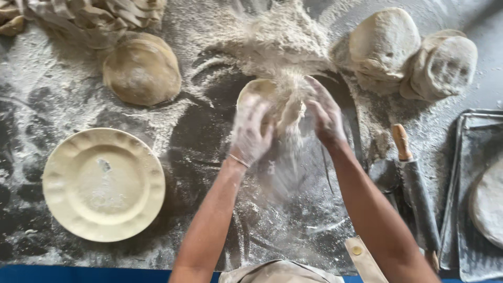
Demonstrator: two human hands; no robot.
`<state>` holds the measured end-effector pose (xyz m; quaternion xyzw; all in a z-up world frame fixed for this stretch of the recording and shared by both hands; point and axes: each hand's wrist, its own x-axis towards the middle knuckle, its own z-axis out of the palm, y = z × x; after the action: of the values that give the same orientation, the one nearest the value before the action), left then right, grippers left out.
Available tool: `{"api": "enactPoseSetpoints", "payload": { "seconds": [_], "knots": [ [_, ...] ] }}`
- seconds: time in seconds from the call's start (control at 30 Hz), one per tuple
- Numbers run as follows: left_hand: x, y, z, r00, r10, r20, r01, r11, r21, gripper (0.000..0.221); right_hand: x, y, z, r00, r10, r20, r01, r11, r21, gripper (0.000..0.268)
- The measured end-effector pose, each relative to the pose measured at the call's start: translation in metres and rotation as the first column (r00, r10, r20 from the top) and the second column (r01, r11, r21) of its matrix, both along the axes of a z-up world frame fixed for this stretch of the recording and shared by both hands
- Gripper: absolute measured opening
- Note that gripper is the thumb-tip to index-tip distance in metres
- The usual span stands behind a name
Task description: The person rolls out portions of dough using a rolling pin, places a plate over the flattened dough to cut it to size with a wheel cutter, and moves the prepared dough rounds onto a metal tray.
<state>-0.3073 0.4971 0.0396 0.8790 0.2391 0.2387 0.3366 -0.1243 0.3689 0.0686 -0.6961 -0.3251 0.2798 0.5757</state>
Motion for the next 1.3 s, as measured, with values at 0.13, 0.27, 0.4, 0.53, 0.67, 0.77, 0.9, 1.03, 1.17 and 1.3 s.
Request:
{"api": "enactPoseSetpoints", "payload": {
  "seconds": [0.13, 0.27, 0.4, 0.53, 0.67, 0.77, 0.9, 1.03, 1.17, 1.3],
  "knots": [
    [0.016, 0.045, -0.017, 0.971, 0.224, -0.085, -0.194, 0.944, 0.268, 0.067, -0.012, -0.106, 0.032, 0.888, -0.218, 0.405, 0.375, 0.853, -0.362, 0.036],
    [0.055, 0.045, -0.018, 0.987, 0.058, -0.149, -0.030, 0.982, 0.185, 0.034, -0.046, -0.205, 0.045, 0.807, -0.130, 0.576, 0.485, 0.702, -0.521, 0.032],
    [0.067, 0.033, 0.027, 0.959, -0.135, -0.251, 0.069, 0.964, -0.258, 0.008, -0.088, -0.269, 0.041, 0.676, -0.053, 0.735, 0.589, 0.638, -0.496, 0.057],
    [0.051, -0.012, 0.064, 0.960, -0.194, 0.200, 0.214, 0.973, -0.084, 0.008, -0.094, -0.300, 0.027, 0.692, -0.126, 0.711, 0.604, 0.641, -0.474, 0.062],
    [0.029, -0.047, 0.062, 0.932, -0.359, -0.054, 0.319, 0.881, -0.350, 0.016, -0.082, -0.316, 0.022, 0.628, -0.090, 0.773, 0.658, 0.591, -0.466, 0.056],
    [0.038, -0.039, 0.023, 0.957, -0.289, -0.035, 0.291, 0.954, 0.075, 0.043, -0.068, -0.321, 0.018, 0.607, 0.070, 0.792, 0.641, 0.546, -0.539, 0.044],
    [0.085, -0.019, -0.027, 0.946, 0.252, -0.202, -0.101, 0.824, 0.558, 0.083, -0.061, -0.335, 0.015, 0.748, 0.013, 0.664, 0.432, 0.749, -0.502, 0.034],
    [0.120, -0.029, 0.010, 0.917, -0.138, -0.375, 0.126, 0.990, -0.055, 0.034, -0.014, -0.352, 0.011, 0.715, -0.119, 0.689, 0.531, 0.734, -0.424, 0.021],
    [0.115, -0.058, 0.073, 0.906, -0.418, -0.071, 0.389, 0.886, -0.253, 0.041, 0.038, -0.370, 0.006, 0.612, -0.211, 0.763, 0.670, 0.650, -0.358, 0.028],
    [0.077, -0.077, 0.107, 0.845, -0.488, -0.218, 0.390, 0.842, -0.374, 0.030, 0.060, -0.386, -0.005, 0.640, -0.165, 0.751, 0.670, 0.598, -0.439, 0.028]
  ]
}}
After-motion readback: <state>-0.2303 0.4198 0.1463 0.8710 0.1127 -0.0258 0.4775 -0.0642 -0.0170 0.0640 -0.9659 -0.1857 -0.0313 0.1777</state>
